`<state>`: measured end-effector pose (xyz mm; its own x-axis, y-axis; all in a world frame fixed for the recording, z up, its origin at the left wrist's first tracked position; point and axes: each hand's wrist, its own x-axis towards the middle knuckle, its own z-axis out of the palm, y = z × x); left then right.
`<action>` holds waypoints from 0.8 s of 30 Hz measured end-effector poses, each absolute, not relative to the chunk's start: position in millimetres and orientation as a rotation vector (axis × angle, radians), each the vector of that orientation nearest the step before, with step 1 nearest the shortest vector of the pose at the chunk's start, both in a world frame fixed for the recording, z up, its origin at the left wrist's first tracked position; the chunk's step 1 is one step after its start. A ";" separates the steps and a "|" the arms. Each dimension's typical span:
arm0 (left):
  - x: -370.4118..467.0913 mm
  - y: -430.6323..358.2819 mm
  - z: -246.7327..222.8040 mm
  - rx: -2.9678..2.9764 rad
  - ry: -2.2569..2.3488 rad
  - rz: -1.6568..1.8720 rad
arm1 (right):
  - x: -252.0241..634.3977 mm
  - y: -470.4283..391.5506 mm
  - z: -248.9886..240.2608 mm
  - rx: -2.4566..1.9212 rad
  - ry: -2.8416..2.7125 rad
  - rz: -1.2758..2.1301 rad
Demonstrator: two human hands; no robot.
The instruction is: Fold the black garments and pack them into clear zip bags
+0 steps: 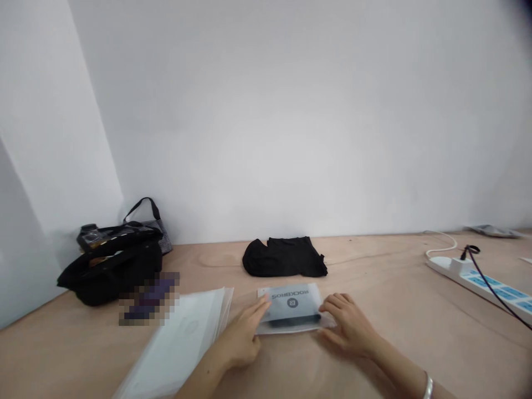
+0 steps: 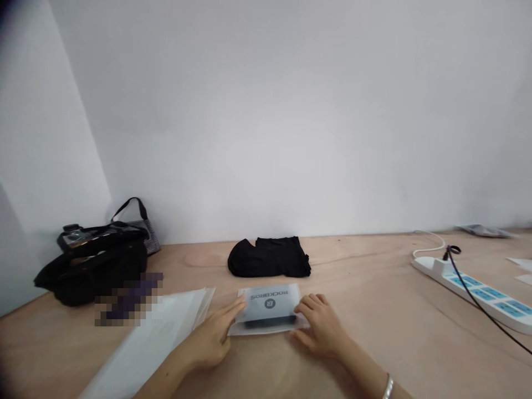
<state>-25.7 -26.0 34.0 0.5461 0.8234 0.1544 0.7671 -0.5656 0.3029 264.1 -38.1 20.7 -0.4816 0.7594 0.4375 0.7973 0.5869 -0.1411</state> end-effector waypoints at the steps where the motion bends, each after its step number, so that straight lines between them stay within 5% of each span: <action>1: -18.8 -24.4 34.8 2.601 1.286 0.400 | 257.2 -34.2 22.9 -1.214 -2.387 -0.081; 24: 24.0 1.9 1.4 2.593 1.306 0.452 | 210.9 3.9 3.7 -1.297 -2.599 0.292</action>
